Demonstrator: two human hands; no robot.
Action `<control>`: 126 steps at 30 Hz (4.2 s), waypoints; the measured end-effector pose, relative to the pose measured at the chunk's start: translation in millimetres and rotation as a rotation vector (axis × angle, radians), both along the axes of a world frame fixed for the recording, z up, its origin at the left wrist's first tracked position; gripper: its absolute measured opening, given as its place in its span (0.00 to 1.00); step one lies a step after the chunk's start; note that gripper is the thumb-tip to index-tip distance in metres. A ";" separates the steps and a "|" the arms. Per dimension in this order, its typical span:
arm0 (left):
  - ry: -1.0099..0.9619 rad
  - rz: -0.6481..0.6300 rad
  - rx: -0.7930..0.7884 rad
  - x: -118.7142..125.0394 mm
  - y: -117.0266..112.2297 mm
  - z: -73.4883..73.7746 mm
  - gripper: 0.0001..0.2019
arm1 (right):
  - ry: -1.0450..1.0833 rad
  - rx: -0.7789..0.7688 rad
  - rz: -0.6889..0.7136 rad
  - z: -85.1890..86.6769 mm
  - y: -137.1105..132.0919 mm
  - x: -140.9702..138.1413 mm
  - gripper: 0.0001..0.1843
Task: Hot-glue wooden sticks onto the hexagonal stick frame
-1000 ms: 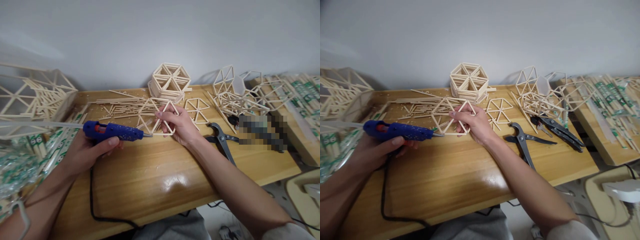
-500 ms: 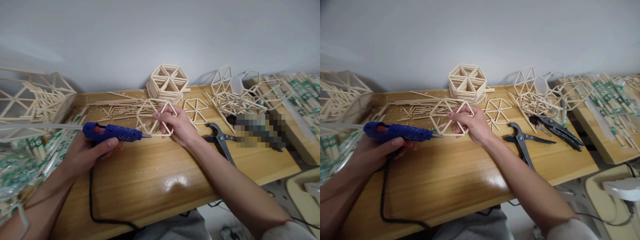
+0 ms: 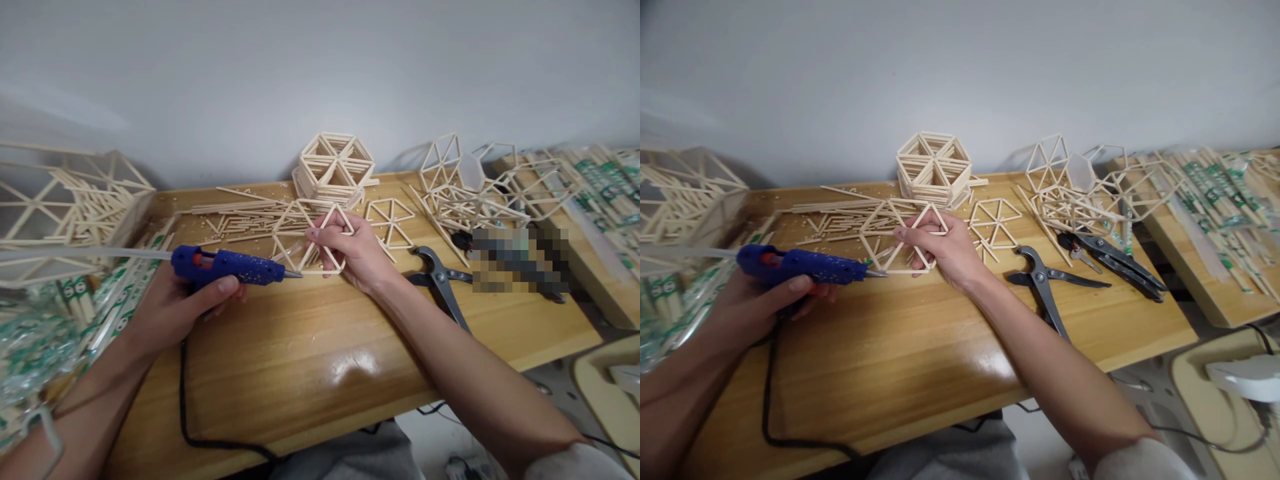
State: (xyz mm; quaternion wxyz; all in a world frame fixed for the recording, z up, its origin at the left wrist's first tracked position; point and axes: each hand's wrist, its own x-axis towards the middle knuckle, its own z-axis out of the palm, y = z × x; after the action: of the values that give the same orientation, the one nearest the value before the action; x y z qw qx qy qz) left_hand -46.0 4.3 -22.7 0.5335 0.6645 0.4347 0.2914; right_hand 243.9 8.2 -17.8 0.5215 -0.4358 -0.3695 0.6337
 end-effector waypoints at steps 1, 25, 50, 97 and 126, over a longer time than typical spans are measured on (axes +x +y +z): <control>0.007 0.000 -0.003 0.1 0.1 0.4 0.19 | -0.005 -0.004 -0.001 0.1 -0.2 0.1 0.19; -0.034 0.008 -0.013 8.9 -0.7 9.1 0.18 | -0.006 0.000 0.002 3.4 -1.1 0.4 0.22; -0.030 0.005 -0.004 9.2 -0.9 7.6 0.19 | -0.041 0.011 0.010 0.7 -1.3 2.2 0.19; -0.050 -0.012 0.006 16.5 -3.5 15.5 0.20 | -0.017 -0.019 -0.001 6.5 -1.4 1.5 0.23; 0.447 -0.024 0.654 13.7 -4.1 30.7 0.12 | -0.254 0.091 -0.056 12.4 -8.3 -7.0 0.18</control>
State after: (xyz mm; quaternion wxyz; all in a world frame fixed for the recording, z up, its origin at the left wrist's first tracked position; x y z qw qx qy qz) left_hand -32.4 0.2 8.0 0.1896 0.8513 0.4166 0.2565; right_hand 236.8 -0.1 -5.4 0.5070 -0.4987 -0.4486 0.5413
